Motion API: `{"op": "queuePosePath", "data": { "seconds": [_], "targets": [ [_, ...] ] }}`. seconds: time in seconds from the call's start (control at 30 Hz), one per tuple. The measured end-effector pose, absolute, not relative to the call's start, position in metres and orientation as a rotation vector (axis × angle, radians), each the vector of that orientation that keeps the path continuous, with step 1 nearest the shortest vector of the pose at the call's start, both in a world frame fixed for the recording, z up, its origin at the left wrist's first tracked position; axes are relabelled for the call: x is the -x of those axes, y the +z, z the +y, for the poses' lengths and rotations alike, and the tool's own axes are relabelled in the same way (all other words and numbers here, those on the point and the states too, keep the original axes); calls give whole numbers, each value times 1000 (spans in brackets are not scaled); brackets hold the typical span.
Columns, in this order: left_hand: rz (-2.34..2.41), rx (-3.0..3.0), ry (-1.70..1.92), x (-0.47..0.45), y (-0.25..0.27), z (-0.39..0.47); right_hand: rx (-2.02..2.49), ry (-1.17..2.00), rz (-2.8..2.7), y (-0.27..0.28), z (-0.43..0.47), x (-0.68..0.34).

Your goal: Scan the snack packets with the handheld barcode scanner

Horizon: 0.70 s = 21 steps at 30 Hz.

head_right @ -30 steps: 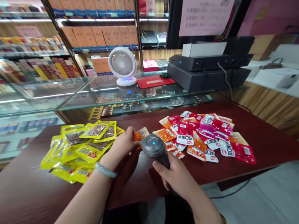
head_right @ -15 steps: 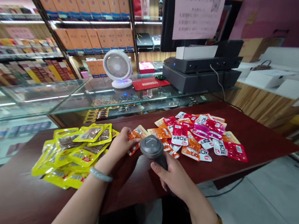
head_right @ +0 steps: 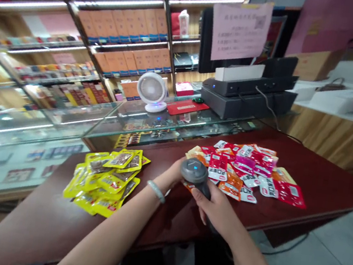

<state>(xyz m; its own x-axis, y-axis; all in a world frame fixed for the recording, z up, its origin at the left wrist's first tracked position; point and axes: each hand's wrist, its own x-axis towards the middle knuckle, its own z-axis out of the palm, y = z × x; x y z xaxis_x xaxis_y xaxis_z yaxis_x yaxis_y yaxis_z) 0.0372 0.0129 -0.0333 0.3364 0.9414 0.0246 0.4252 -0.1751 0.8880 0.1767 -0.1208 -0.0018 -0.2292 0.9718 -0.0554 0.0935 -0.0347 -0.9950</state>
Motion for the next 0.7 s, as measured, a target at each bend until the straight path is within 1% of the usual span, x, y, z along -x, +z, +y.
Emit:
{"op": "queuePosePath", "data": {
  "seconds": [0.17, 0.27, 0.37, 0.43, 0.57, 0.63, 0.7],
  "targets": [
    [1462, -1994, 640, -20, -35, 22, 1258, 1337, -1466, 5, -113, -169],
    [1570, -2246, 607, 14, -24, 13, 1276, 1336, -1530, 16, -104, -157],
    [1714, -2326, 655, 65, -4, 1, 1164, 1453, -1582, 28, -89, -139],
    [1948, -2303, 654, 103, 10, -8, 1071, 1551, -1594, 34, -78, -124],
    [2598, -2045, 514, 167, 22, -18, 931, 1720, -1616, 41, -57, -93],
    [2691, -1949, 415, 187, 18, -18, 901, 1777, -1638, 42, -46, -79],
    [2659, -1914, 326, 199, 12, -15, 901, 1810, -1645, 42, -36, -69]
  ]
}}
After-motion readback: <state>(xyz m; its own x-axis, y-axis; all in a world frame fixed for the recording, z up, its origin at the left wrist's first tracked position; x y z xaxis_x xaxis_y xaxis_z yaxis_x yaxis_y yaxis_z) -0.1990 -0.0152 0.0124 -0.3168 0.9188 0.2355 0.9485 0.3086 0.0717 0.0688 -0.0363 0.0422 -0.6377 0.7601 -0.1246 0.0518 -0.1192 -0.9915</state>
